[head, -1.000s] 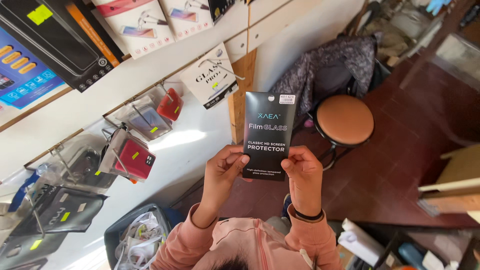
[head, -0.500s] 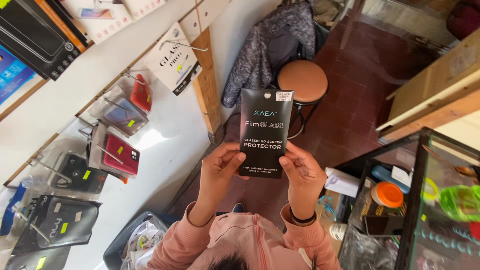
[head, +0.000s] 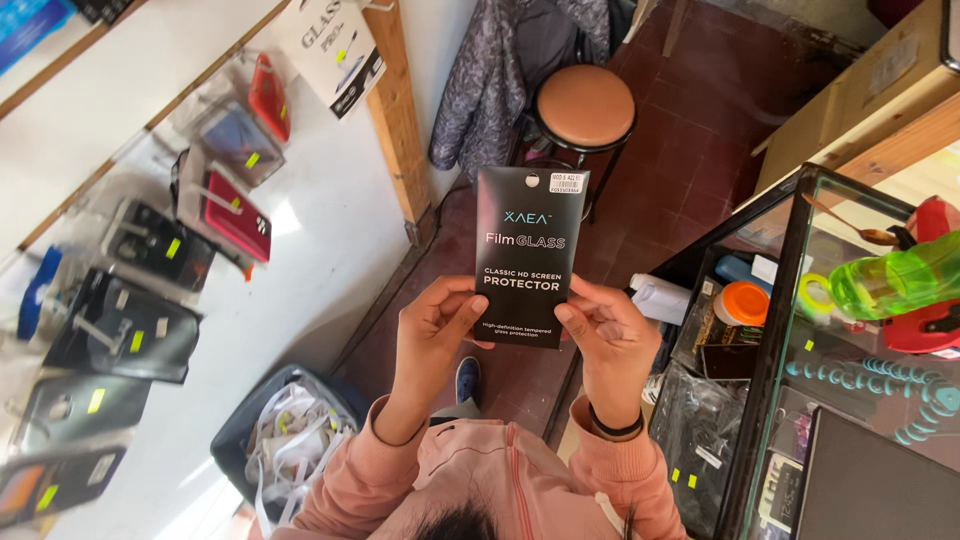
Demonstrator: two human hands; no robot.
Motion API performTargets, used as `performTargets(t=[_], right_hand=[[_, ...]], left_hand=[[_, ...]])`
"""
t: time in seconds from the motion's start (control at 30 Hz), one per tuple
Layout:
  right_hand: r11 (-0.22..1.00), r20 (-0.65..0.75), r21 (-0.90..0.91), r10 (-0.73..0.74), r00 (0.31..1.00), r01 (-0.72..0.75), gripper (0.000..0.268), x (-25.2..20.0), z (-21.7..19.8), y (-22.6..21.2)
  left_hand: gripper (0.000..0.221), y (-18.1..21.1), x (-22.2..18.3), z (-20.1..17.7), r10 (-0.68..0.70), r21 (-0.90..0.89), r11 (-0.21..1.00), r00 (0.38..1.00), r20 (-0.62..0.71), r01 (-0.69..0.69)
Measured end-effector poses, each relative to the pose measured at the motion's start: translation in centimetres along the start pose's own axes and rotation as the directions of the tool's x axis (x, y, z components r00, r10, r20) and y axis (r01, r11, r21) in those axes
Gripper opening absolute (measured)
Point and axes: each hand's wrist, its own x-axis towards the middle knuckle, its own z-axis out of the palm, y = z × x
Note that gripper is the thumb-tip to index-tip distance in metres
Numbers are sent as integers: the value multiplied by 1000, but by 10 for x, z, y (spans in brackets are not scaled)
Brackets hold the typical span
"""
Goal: The person labels a small black package by applying a yellow price sticker with a red pricing tool and then opens a different blue and white package containing a screen protector.
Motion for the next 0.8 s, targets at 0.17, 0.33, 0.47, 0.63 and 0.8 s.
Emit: performTargets(t=[0.17,0.33,0.47,0.63,0.8], right_hand=[[999,86,28,32,996,-35,40,-26,-2,-10],[990,113,85,106,988,-116,39,-48,4,-22],[987,135,87,121,983,-134,38,-60,9,-30],[988,155,64,130,979,-141,38,-76,22,-32],[985,164,37,160,973,-168,38,-84,39,-42]], left_hand=[[21,6,-48,-3,-3,2,1000,997,-74,3],[21,18,-82,-7,7,-22,1000,992,-127,-9],[23,-1,-99,-22,29,2,1000,989,-148,-29],[39,5,-105,-29,20,-133,990,990,-139,-38],[40,-23,-100,-49,-31,-327,945,996,-85,1]])
